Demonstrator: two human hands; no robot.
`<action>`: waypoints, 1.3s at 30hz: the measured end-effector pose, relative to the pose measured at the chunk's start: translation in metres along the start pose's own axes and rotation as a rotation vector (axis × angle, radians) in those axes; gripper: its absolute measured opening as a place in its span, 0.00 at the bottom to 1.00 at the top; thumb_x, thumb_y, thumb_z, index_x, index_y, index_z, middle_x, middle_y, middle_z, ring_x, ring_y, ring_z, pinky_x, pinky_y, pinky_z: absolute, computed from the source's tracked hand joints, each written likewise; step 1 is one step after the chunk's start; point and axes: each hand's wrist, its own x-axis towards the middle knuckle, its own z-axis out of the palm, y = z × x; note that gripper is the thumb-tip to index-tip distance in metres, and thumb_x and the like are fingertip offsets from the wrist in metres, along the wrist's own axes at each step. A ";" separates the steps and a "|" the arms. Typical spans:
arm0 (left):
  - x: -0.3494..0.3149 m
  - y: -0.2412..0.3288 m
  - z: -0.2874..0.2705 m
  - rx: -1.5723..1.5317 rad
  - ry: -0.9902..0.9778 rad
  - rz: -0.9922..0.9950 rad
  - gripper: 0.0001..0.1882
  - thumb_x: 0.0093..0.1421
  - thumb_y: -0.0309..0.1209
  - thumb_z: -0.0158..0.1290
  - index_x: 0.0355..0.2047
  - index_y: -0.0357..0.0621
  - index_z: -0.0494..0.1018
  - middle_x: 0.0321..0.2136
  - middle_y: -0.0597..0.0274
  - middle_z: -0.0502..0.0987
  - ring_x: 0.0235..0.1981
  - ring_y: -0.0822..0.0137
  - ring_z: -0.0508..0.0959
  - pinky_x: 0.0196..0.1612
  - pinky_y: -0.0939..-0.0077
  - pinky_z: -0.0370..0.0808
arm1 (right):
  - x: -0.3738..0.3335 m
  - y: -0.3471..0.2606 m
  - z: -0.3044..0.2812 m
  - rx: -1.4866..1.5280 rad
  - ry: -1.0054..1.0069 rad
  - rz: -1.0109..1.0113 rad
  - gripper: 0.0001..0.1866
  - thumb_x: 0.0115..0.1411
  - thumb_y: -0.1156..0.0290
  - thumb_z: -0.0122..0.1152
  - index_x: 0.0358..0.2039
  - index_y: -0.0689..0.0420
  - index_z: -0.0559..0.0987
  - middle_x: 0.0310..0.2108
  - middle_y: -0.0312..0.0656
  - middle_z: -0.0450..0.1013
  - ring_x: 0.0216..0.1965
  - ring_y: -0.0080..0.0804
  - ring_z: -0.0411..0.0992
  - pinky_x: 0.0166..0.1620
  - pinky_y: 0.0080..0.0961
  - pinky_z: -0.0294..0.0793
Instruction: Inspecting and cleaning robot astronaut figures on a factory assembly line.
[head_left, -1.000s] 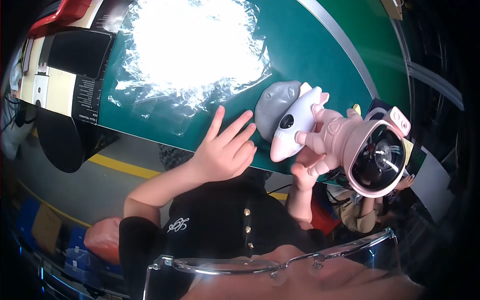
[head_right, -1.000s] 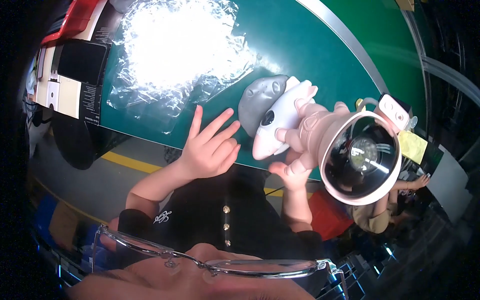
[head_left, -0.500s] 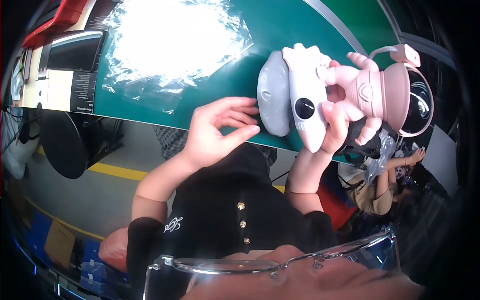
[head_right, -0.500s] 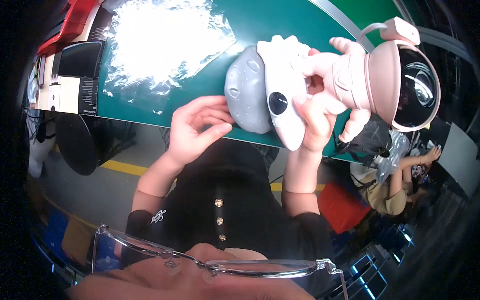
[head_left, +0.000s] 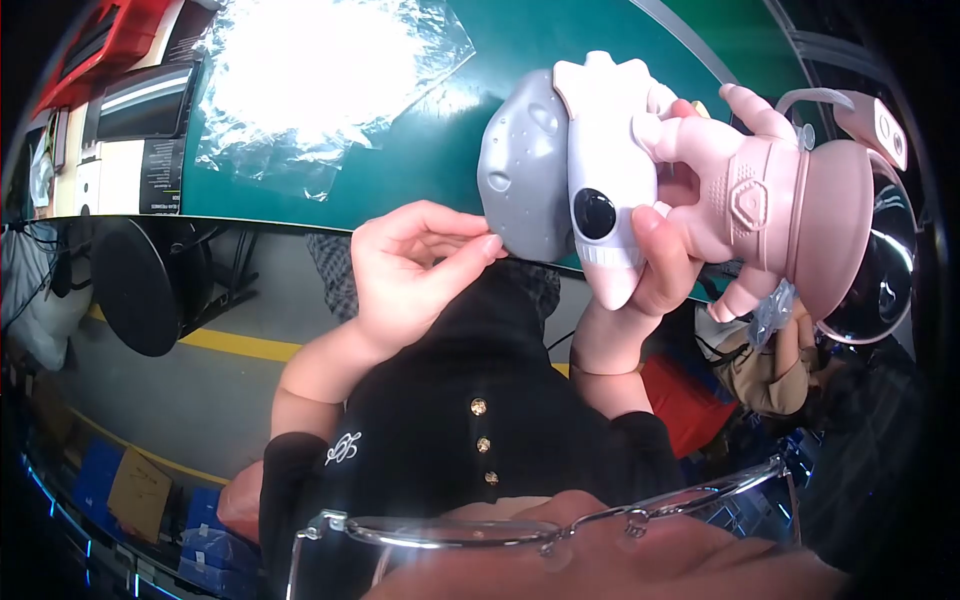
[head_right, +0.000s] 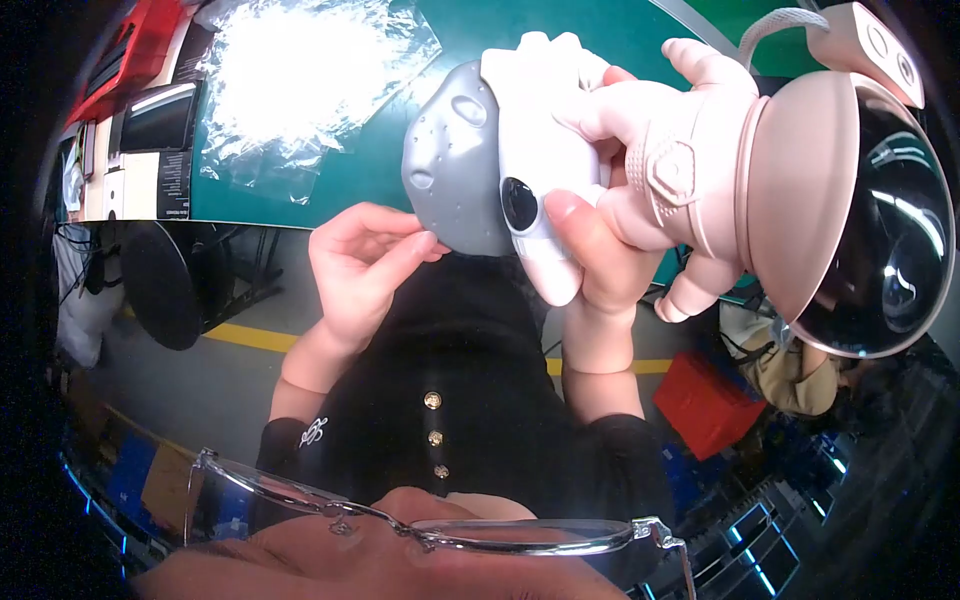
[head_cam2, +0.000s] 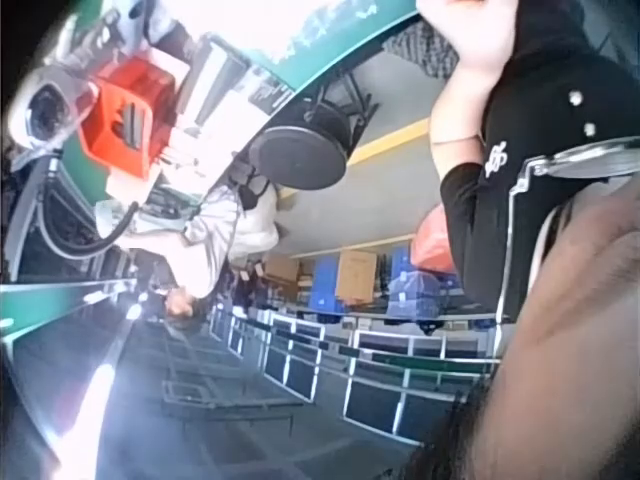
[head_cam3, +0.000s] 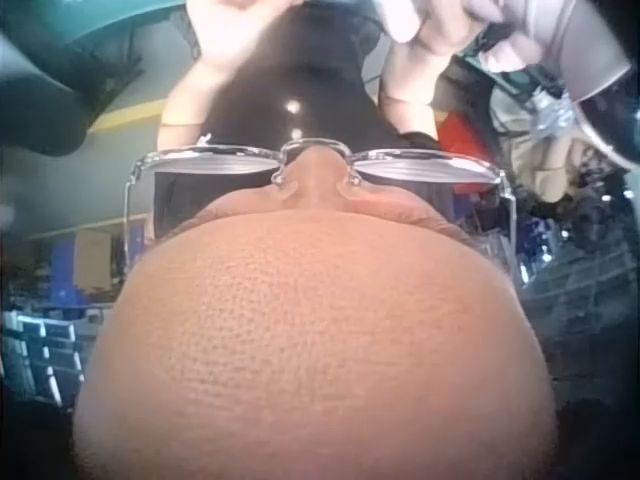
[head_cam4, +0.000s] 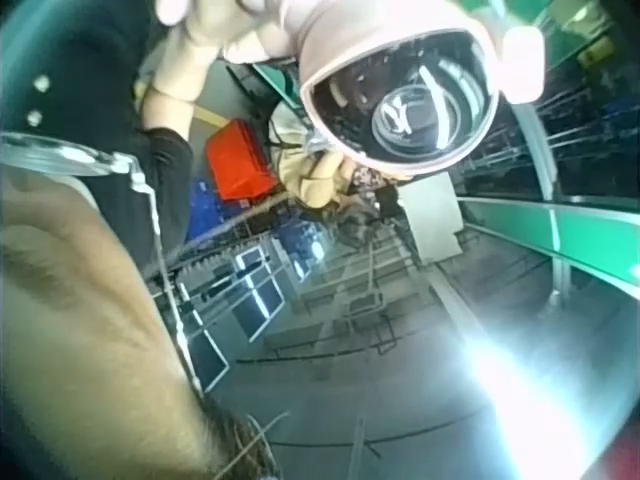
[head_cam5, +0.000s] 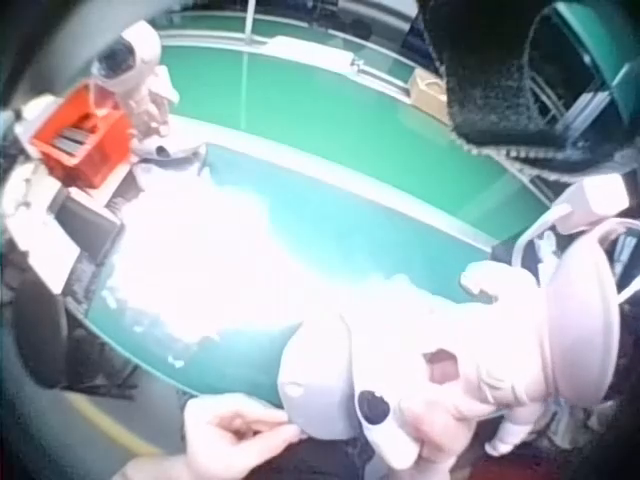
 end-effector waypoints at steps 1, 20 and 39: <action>0.005 -0.002 0.004 0.008 -0.016 -0.015 0.06 0.52 0.14 0.55 0.32 0.29 0.73 0.30 0.52 0.78 0.32 0.68 0.80 0.38 0.79 0.78 | 0.058 -0.078 -0.052 0.008 -0.011 0.016 0.45 0.34 0.44 0.64 0.57 0.38 0.65 0.57 0.29 0.62 0.63 0.32 0.52 0.62 0.57 0.38; 0.007 -0.008 0.000 -0.083 0.016 -0.099 0.04 0.53 0.15 0.55 0.30 0.30 0.73 0.28 0.53 0.78 0.29 0.67 0.80 0.36 0.77 0.79 | 0.063 -0.104 -0.069 0.006 -0.094 0.087 0.41 0.42 0.43 0.59 0.58 0.36 0.63 0.58 0.26 0.62 0.64 0.30 0.50 0.63 0.54 0.37; 0.006 -0.010 0.000 -0.060 -0.017 -0.092 0.04 0.53 0.16 0.55 0.31 0.30 0.74 0.27 0.52 0.78 0.29 0.67 0.80 0.34 0.79 0.79 | 0.059 -0.107 -0.086 0.270 0.003 0.104 0.36 0.47 0.46 0.56 0.59 0.35 0.61 0.61 0.28 0.57 0.64 0.35 0.48 0.63 0.52 0.39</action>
